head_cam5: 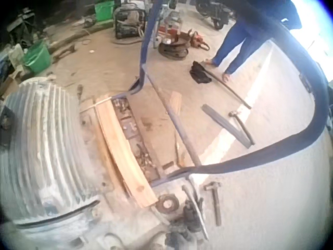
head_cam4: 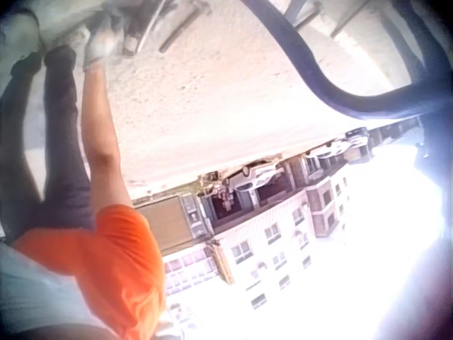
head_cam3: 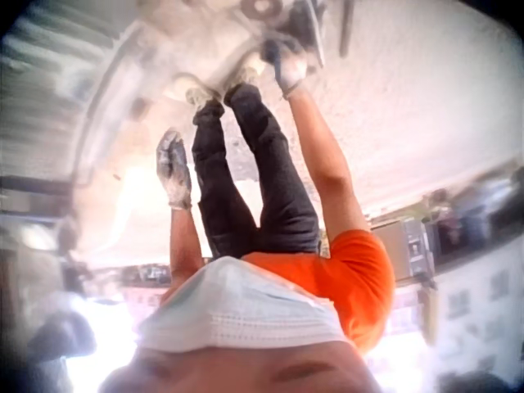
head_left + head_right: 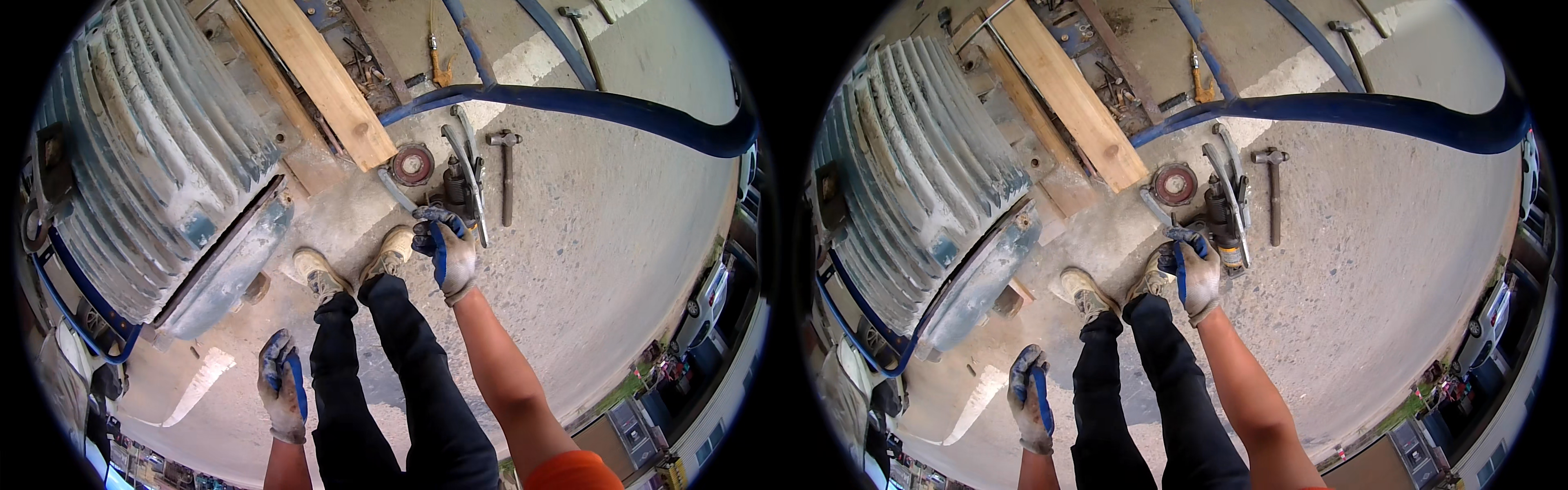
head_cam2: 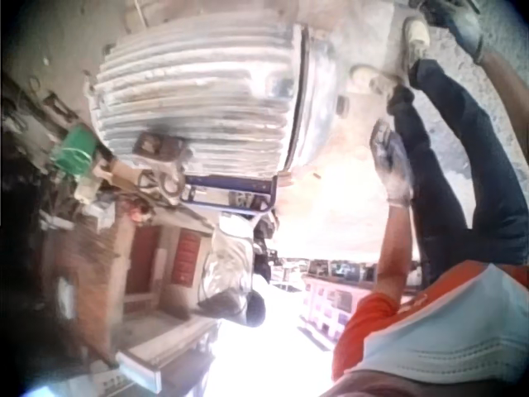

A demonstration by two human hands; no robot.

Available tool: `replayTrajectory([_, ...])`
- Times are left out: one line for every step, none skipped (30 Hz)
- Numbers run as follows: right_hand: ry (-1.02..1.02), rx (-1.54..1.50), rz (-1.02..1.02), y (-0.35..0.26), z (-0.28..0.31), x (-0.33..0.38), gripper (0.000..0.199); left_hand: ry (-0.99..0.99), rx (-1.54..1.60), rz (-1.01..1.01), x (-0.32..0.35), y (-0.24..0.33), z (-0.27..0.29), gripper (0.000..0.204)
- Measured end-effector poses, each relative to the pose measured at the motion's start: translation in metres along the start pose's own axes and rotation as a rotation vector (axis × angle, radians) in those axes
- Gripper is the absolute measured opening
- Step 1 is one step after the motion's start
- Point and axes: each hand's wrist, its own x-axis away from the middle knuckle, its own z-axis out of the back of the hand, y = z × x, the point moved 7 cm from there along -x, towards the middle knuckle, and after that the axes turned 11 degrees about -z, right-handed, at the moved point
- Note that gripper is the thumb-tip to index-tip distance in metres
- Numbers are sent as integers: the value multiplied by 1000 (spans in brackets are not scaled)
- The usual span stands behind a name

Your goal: The person cleans a circular metal part with a cloth, then places it onto a large motor mounted on a wooden stand. They use a hammer to tap the part into place and continue to adjust and secure it with their hands.

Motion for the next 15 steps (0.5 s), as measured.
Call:
replayTrajectory([42,-54,-42,7,12,-9,20,-36,-23,31,-1,-2,-17,37])
replayTrajectory([77,-109,-85,21,23,-26,19,-90,-29,15,-4,-10,-29,34])
replayTrajectory([111,-162,-131,38,35,-42,17,-123,-11,28,-4,-13,-44,33])
replayTrajectory([122,-137,-193,58,42,-61,16,-158,-10,63,-10,-17,-62,32])
replayTrajectory([126,-129,-272,79,50,-82,18,-204,-4,98,-16,-25,-77,31])
replayTrajectory([138,-92,-330,99,57,-106,22,-243,28,34,-22,-42,-85,31])
replayTrajectory([147,-54,-391,119,61,-130,27,-251,18,56,-27,-52,-97,32])
replayTrajectory([303,220,-290,125,76,-155,30,-281,17,72,-33,-64,-106,32])
replayTrajectory([461,495,-178,122,89,-181,34,-315,23,82,-40,-77,-116,32])
replayTrajectory([607,770,-68,120,92,-202,37,-339,18,120,-46,-91,-121,34])
replayTrajectory([760,908,-90,110,70,-201,45,-364,-35,105,-50,-101,-120,34])
replayTrajectory([814,946,-103,107,70,-213,45,-409,-73,89,-54,-108,-125,34])
replayTrajectory([869,980,-113,102,72,-225,45,-456,-111,69,-59,-116,-130,33])
replayTrajectory([911,1053,-160,97,67,-234,45,-465,-121,87,-60,-128,-127,33])
replayTrajectory([831,1023,-242,100,67,-248,46,-448,-135,160,-62,-138,-124,31])
